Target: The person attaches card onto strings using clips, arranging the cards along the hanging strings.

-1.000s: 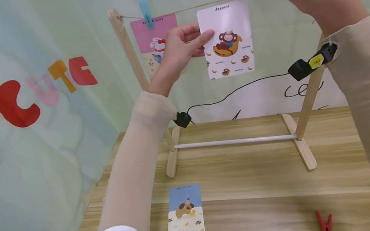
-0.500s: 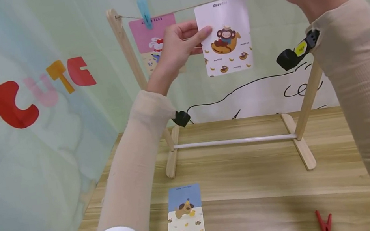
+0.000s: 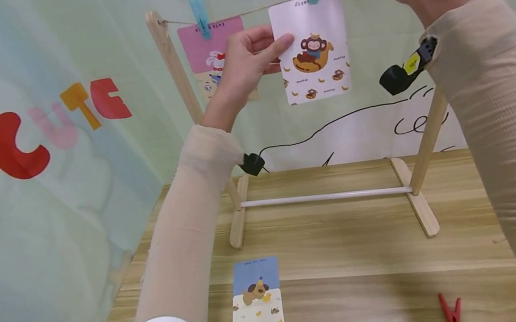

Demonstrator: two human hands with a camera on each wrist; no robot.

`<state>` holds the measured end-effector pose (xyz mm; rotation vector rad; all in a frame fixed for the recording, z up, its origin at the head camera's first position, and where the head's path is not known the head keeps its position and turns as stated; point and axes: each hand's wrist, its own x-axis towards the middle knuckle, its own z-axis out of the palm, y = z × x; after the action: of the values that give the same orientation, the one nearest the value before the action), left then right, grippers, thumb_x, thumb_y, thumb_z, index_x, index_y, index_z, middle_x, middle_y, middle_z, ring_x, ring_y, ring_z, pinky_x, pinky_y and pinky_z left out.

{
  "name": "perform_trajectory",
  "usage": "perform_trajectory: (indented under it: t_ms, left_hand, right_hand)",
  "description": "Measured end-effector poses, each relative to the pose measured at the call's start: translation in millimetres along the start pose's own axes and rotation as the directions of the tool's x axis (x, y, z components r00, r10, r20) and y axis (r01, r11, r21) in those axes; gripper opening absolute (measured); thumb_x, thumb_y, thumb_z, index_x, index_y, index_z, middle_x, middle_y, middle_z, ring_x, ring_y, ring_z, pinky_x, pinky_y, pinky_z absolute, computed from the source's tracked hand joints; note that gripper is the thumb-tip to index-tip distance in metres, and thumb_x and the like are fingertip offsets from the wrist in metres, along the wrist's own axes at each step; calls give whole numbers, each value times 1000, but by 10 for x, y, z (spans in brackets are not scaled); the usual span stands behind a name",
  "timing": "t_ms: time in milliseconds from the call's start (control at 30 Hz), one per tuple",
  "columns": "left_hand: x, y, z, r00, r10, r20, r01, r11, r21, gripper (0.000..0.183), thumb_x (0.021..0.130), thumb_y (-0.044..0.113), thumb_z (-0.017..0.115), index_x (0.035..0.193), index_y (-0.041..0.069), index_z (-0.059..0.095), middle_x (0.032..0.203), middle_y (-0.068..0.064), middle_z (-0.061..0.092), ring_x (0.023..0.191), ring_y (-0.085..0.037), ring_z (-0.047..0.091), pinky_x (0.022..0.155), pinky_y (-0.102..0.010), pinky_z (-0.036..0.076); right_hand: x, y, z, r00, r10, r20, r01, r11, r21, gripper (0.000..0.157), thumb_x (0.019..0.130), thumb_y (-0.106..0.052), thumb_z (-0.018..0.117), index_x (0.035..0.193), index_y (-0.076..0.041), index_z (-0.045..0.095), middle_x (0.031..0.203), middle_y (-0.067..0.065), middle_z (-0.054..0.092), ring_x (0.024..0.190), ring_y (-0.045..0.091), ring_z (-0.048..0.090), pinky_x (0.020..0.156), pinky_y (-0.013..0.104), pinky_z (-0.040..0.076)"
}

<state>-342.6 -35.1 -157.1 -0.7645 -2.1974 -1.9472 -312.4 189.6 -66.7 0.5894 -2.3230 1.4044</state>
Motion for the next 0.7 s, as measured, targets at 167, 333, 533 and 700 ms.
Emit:
perform_trajectory:
  t_ms: [167,333,533,700]
  left_hand:
    - [-8,1,-8,1000,1,-3,-1,1000,-4,28,93,18,71,117,3,70,106,-9,74,93,-23,70,80,-32,59]
    - [-9,3,-12,1000,20,-2,-20,1000,-9,28,93,17,71,117,2,70,107,-9,74,93,-23,70,80,-33,59]
    - [-10,6,-6,1000,16,-3,-16,1000,3,27,93,18,71,116,2,70,106,-9,74,93,-23,70,80,-33,59]
    - [-14,-21,7,1000,-3,-4,3,1000,28,26,93,19,72,114,3,71,105,-8,74,92,-22,69,80,-32,58]
  right_hand:
    - [0,-34,48,995,92,34,-92,996,3,22,93,-24,72,113,-15,67,112,-6,58,108,8,43,108,23,25]
    - [9,-39,61,991,113,66,-112,994,-17,23,95,-26,69,116,-17,66,115,-7,58,110,9,42,110,27,24]
    - [21,-12,57,987,120,111,-122,992,14,28,94,-26,71,119,-15,65,116,-4,60,108,13,48,107,23,28]
    - [5,19,50,974,165,155,-170,985,24,32,93,-29,72,121,-15,64,118,-3,62,108,17,54,110,24,30]
